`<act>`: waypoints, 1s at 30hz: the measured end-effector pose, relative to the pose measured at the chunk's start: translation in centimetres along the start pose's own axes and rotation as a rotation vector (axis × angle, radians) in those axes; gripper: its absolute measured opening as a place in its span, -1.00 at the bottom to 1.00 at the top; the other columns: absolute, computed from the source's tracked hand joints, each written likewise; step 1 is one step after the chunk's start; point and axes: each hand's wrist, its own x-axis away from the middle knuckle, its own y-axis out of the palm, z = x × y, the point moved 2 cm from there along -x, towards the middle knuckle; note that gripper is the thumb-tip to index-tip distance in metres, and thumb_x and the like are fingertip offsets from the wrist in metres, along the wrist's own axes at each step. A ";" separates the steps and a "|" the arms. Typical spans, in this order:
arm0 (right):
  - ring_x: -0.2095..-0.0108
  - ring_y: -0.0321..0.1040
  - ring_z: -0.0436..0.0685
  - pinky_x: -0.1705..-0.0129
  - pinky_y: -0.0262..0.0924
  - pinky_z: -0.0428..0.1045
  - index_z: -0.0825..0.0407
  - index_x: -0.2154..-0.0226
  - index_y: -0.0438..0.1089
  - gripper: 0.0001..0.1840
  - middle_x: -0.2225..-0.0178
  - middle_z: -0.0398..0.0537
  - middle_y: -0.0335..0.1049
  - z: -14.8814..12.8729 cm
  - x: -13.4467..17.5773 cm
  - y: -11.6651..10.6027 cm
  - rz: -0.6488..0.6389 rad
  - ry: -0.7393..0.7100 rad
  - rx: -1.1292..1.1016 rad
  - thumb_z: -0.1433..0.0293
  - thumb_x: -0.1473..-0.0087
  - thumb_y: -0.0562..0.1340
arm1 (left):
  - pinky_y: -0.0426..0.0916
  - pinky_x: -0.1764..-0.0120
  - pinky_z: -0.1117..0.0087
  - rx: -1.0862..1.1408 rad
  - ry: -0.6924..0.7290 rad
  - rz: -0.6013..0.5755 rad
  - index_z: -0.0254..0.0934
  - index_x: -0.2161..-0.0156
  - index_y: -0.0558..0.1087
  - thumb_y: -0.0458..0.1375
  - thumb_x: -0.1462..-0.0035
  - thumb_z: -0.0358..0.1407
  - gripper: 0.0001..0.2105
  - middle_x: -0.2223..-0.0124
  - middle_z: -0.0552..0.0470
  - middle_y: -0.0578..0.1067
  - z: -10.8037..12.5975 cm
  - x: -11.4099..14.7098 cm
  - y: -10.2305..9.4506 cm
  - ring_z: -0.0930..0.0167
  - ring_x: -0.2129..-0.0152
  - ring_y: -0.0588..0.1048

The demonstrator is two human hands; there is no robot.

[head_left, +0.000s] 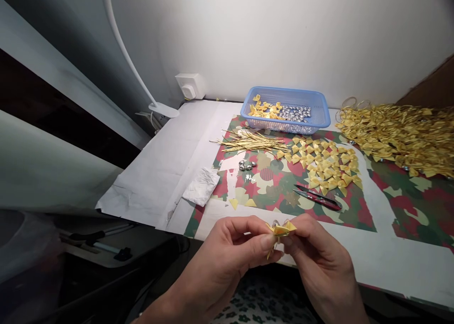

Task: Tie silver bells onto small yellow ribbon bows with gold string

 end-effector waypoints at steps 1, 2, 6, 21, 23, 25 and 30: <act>0.44 0.25 -0.01 0.44 0.20 -0.13 -0.02 0.32 0.40 -0.85 0.43 -0.17 0.32 0.0 0.0 0.0 -0.001 -0.010 0.000 0.52 -0.24 0.18 | 0.44 0.18 0.48 -0.002 0.002 -0.003 -0.39 0.42 0.62 0.37 -0.07 -0.40 -0.91 0.38 0.04 0.49 0.0 0.1 0.1 0.49 0.38 0.46; 0.44 0.24 -0.01 0.44 0.20 -0.13 -0.02 0.32 0.40 -0.85 0.44 -0.17 0.31 0.0 0.0 -0.1 -0.001 -0.023 0.002 0.53 -0.24 0.18 | 0.44 0.18 0.49 0.005 -0.002 -0.008 -0.39 0.42 0.62 0.36 -0.07 -0.40 -0.91 0.38 0.04 0.49 0.0 0.1 0.2 0.50 0.38 0.46; 0.43 0.21 -0.01 0.44 0.18 -0.13 -0.02 0.32 0.38 -0.83 0.43 -0.17 0.25 -0.2 -0.1 -0.2 -0.025 -0.054 0.004 0.54 -0.25 0.15 | 0.45 0.22 0.50 0.072 -0.028 -0.027 -0.41 0.44 0.61 0.36 -0.07 -0.41 -0.90 0.42 0.05 0.47 0.0 0.2 0.2 0.51 0.42 0.44; 0.43 0.16 0.01 0.45 0.13 -0.10 -0.04 0.30 0.34 -0.81 0.42 -0.15 0.20 -0.1 -0.3 -0.9 -0.045 -0.118 0.059 0.56 -0.26 0.12 | 0.50 0.22 0.48 0.124 -0.039 -0.014 -0.40 0.42 0.61 0.39 -0.04 -0.41 -0.92 0.42 0.03 0.48 0.0 0.1 -0.2 0.51 0.43 0.46; 0.43 0.17 0.01 0.45 0.14 -0.10 -0.04 0.28 0.35 -0.81 0.41 -0.15 0.20 -0.1 -0.4 -0.9 -0.051 -0.115 0.065 0.57 -0.26 0.13 | 0.51 0.22 0.47 0.129 -0.038 -0.004 -0.40 0.42 0.62 0.40 -0.03 -0.41 -0.92 0.41 0.03 0.49 -0.1 0.1 -0.3 0.51 0.43 0.46; 0.42 0.18 0.01 0.45 0.14 -0.10 -0.04 0.28 0.35 -0.81 0.41 -0.15 0.21 -0.2 -0.5 -0.9 -0.051 -0.118 0.070 0.57 -0.26 0.13 | 0.51 0.21 0.47 0.123 -0.037 -0.003 -0.41 0.41 0.62 0.39 -0.03 -0.42 -0.93 0.41 0.02 0.49 -0.1 0.0 -0.3 0.51 0.42 0.46; 0.44 0.18 -0.01 0.45 0.13 -0.11 -0.05 0.26 0.37 -0.80 0.41 -0.17 0.21 -0.1 -0.5 -0.8 -0.062 -0.104 0.061 0.57 -0.26 0.13 | 0.51 0.21 0.46 0.106 -0.035 -0.007 -0.42 0.41 0.61 0.39 -0.03 -0.42 -0.92 0.40 0.02 0.50 -0.1 -0.2 -0.3 0.51 0.42 0.45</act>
